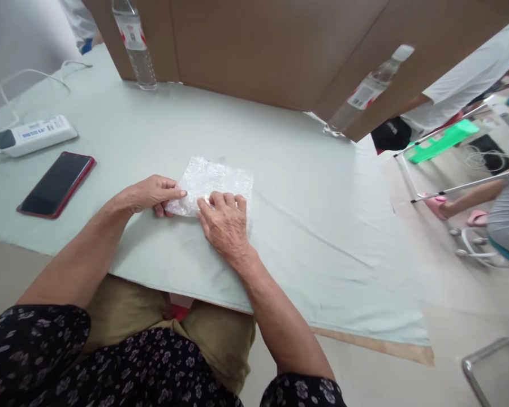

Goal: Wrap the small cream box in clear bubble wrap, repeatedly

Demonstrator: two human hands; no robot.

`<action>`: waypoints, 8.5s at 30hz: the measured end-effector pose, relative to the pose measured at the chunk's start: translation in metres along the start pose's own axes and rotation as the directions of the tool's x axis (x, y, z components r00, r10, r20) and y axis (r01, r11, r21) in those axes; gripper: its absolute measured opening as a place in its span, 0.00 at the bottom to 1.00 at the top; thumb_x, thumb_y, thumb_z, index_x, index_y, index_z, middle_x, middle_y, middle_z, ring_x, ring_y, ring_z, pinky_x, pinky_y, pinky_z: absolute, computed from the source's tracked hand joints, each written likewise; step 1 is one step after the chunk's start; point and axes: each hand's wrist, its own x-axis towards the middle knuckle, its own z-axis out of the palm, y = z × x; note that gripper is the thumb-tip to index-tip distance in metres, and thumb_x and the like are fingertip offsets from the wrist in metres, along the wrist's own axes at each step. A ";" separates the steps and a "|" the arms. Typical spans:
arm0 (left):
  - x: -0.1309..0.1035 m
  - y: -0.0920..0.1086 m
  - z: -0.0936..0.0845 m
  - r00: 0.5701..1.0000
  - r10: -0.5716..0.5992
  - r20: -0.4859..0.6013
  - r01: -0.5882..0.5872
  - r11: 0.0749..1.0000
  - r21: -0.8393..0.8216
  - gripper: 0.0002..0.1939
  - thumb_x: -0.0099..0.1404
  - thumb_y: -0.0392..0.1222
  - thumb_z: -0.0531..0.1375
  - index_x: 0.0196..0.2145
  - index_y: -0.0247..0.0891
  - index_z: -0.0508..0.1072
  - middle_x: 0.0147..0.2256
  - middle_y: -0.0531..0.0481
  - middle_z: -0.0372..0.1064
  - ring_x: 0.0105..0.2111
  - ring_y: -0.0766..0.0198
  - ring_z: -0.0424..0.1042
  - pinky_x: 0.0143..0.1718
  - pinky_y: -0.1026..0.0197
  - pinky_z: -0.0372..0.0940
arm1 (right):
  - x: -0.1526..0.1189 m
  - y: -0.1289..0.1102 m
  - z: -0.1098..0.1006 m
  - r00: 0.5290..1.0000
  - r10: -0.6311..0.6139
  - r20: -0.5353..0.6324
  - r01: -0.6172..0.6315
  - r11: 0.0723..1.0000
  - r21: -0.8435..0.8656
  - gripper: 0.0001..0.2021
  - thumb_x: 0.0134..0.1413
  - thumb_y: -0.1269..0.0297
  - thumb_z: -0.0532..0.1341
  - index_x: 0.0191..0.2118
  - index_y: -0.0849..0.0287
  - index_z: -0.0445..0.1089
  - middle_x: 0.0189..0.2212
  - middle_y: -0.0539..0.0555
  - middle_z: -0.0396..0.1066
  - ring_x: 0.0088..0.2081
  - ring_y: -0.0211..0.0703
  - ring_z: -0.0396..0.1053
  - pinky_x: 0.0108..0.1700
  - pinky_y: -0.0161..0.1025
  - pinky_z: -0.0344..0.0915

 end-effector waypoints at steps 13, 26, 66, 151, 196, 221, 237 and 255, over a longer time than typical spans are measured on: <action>0.002 -0.003 0.035 0.901 0.229 -0.368 -0.283 0.954 -0.100 0.32 0.52 0.36 0.65 0.56 0.36 0.67 0.21 0.63 0.60 0.20 0.71 0.61 0.24 0.67 0.57 | 0.000 -0.001 0.000 1.000 -0.013 -0.008 0.012 0.999 -0.042 0.10 0.67 0.61 0.57 0.50 0.54 0.71 0.42 0.55 0.72 0.42 0.49 0.60 0.48 0.49 0.49; 0.005 0.005 0.043 0.976 -0.028 -0.216 -0.104 0.813 -0.574 0.09 0.53 0.35 0.67 0.28 0.34 0.69 0.19 0.58 0.64 0.17 0.72 0.63 0.15 0.68 0.55 | 0.003 -0.002 -0.003 1.000 0.012 0.006 -0.012 0.999 -0.036 0.13 0.66 0.61 0.59 0.53 0.57 0.69 0.43 0.56 0.74 0.42 0.51 0.63 0.49 0.49 0.50; 0.008 -0.021 0.076 0.469 0.871 -0.148 -0.711 0.471 0.521 0.09 0.63 0.36 0.59 0.42 0.37 0.76 0.47 0.40 0.74 0.48 0.52 0.72 0.52 0.49 0.67 | -0.022 0.058 -0.010 0.622 0.650 0.437 -0.776 0.436 0.456 0.43 0.53 0.45 0.63 0.68 0.67 0.56 0.36 0.56 0.75 0.35 0.49 0.74 0.39 0.44 0.69; 0.014 -0.015 0.070 0.582 0.813 0.027 -0.678 0.467 0.567 0.19 0.64 0.36 0.55 0.51 0.39 0.75 0.54 0.45 0.75 0.54 0.53 0.73 0.54 0.51 0.71 | 0.026 0.064 0.026 0.847 0.508 0.154 -0.488 0.631 0.603 0.22 0.51 0.63 0.61 0.54 0.57 0.71 0.42 0.53 0.78 0.28 0.37 0.68 0.39 0.42 0.69; 0.017 -0.022 0.078 0.519 0.799 -0.304 -0.640 0.599 0.482 0.23 0.56 0.40 0.64 0.50 0.36 0.68 0.49 0.39 0.68 0.51 0.51 0.68 0.54 0.49 0.67 | 0.012 0.030 -0.003 0.931 0.346 0.113 -0.280 0.482 0.830 0.09 0.56 0.56 0.66 0.29 0.53 0.77 0.36 0.53 0.77 0.42 0.47 0.74 0.51 0.47 0.69; 0.011 -0.011 0.064 0.745 0.657 -0.116 -0.620 0.745 0.245 0.14 0.65 0.48 0.56 0.38 0.37 0.75 0.39 0.45 0.75 0.39 0.58 0.73 0.40 0.58 0.67 | -0.003 0.033 0.011 0.940 0.235 0.246 -0.327 0.422 0.846 0.13 0.56 0.54 0.66 0.43 0.55 0.75 0.39 0.54 0.75 0.42 0.46 0.71 0.46 0.44 0.69; 0.002 -0.001 0.054 0.893 0.425 0.149 -0.415 0.905 -0.095 0.25 0.55 0.54 0.67 0.44 0.34 0.75 0.38 0.47 0.76 0.37 0.57 0.75 0.36 0.60 0.68 | -0.010 0.038 0.000 0.832 0.337 0.441 -0.492 0.079 0.867 0.20 0.51 0.48 0.68 0.44 0.57 0.75 0.35 0.52 0.75 0.34 0.40 0.69 0.37 0.37 0.66; 0.005 -0.004 0.052 0.887 0.415 0.204 -0.373 0.903 -0.214 0.26 0.51 0.50 0.70 0.45 0.34 0.74 0.35 0.51 0.71 0.35 0.63 0.70 0.36 0.62 0.63 | -0.021 0.036 0.003 0.924 0.329 0.195 -0.352 0.536 0.767 0.18 0.57 0.49 0.65 0.50 0.49 0.74 0.63 0.59 0.64 0.65 0.56 0.61 0.61 0.57 0.64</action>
